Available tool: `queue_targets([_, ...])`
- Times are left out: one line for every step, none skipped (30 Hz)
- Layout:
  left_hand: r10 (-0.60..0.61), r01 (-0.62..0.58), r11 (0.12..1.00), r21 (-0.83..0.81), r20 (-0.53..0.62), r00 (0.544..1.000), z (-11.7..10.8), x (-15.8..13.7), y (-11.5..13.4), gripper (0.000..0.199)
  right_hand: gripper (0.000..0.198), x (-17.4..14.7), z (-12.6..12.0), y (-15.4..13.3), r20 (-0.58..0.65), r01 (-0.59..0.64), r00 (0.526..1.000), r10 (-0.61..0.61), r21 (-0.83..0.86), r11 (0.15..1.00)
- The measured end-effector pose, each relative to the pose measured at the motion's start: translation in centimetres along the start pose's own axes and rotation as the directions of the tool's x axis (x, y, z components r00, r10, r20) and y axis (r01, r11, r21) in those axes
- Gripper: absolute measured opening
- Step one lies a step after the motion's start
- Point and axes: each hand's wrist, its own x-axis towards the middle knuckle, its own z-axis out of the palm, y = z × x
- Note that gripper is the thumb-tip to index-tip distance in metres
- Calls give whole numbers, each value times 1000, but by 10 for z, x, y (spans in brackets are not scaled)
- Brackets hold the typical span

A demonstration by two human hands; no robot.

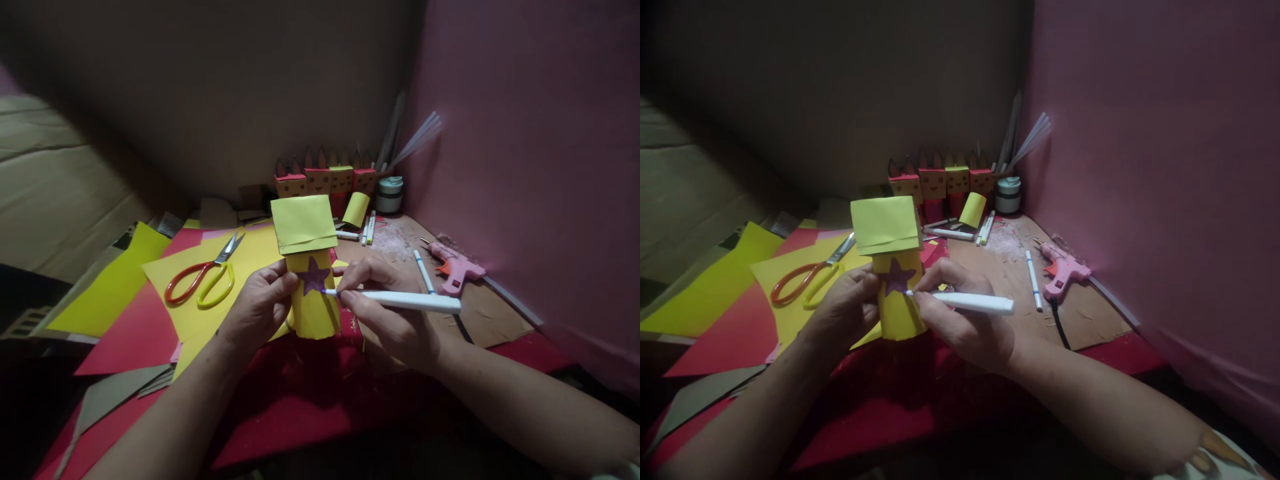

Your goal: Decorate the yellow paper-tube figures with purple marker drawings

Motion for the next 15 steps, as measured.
queue_targets([0, 0, 1000, -3, 11, 1000, 0, 0, 0, 44, 10, 0, 0, 0, -2, 1, 1000, -1, 5, 1000])
queue_targets([1, -1, 1000, -5, 19, 1000, 0, 0, 0, 42, 10, 0, 0, 1, -2, -1, 1000, 2, 11, 1000])
queue_targets([5, -5, 1000, -4, 22, 1000, -1, 1, 0, 41, 10, 0, 0, 1, 0, -7, 1000, 7, 22, 1000])
queue_targets([10, -10, 1000, -1, 20, 1000, -1, 1, 0, 41, 10, -1, -1, 2, 0, -14, 1000, 14, 39, 999])
queue_targets([14, -14, 1000, 3, 20, 1000, -1, 1, 0, 41, 10, -1, -2, 3, 1, -20, 1000, 20, 64, 998])
queue_targets([17, -17, 1000, 7, 22, 1000, -1, 1, 0, 42, 9, -1, -2, 4, 5, -24, 1000, 24, 92, 995])
queue_targets([22, -22, 1000, 10, 26, 999, -1, 0, 0, 43, 9, -1, -3, 5, 5, -25, 1000, 24, 124, 992])
queue_targets([23, -23, 1000, 14, 30, 999, -1, 0, 0, 44, 10, -1, -4, 7, 7, -27, 1000, 26, 155, 988])
queue_targets([23, -24, 1000, 16, 35, 999, -1, 0, 0, 44, 10, -1, -4, 8, 7, -32, 999, 31, 181, 983])
queue_targets([23, -24, 1000, 18, 38, 999, -2, 0, -1, 43, 11, -1, -5, 9, 5, -39, 999, 39, 200, 979])
queue_targets([23, -24, 1000, 18, 38, 999, -3, 0, -1, 44, 11, -1, -5, 10, 3, -44, 999, 44, 213, 976])
queue_targets([24, -25, 1000, 18, 35, 999, -4, 0, -1, 44, 11, 0, -5, 10, -1, -45, 999, 46, 221, 974])
queue_targets([24, -25, 1000, 18, 27, 999, -5, -1, -1, 45, 11, 0, -5, 10, 0, -43, 999, 44, 227, 973])
queue_targets([24, -24, 1000, 18, 19, 1000, -6, -1, -1, 46, 11, 0, -5, 9, 1, -38, 999, 38, 233, 972])
queue_targets([20, -20, 1000, 19, 11, 1000, -7, -1, -1, 47, 11, 0, -5, 9, 4, -33, 999, 33, 234, 972])
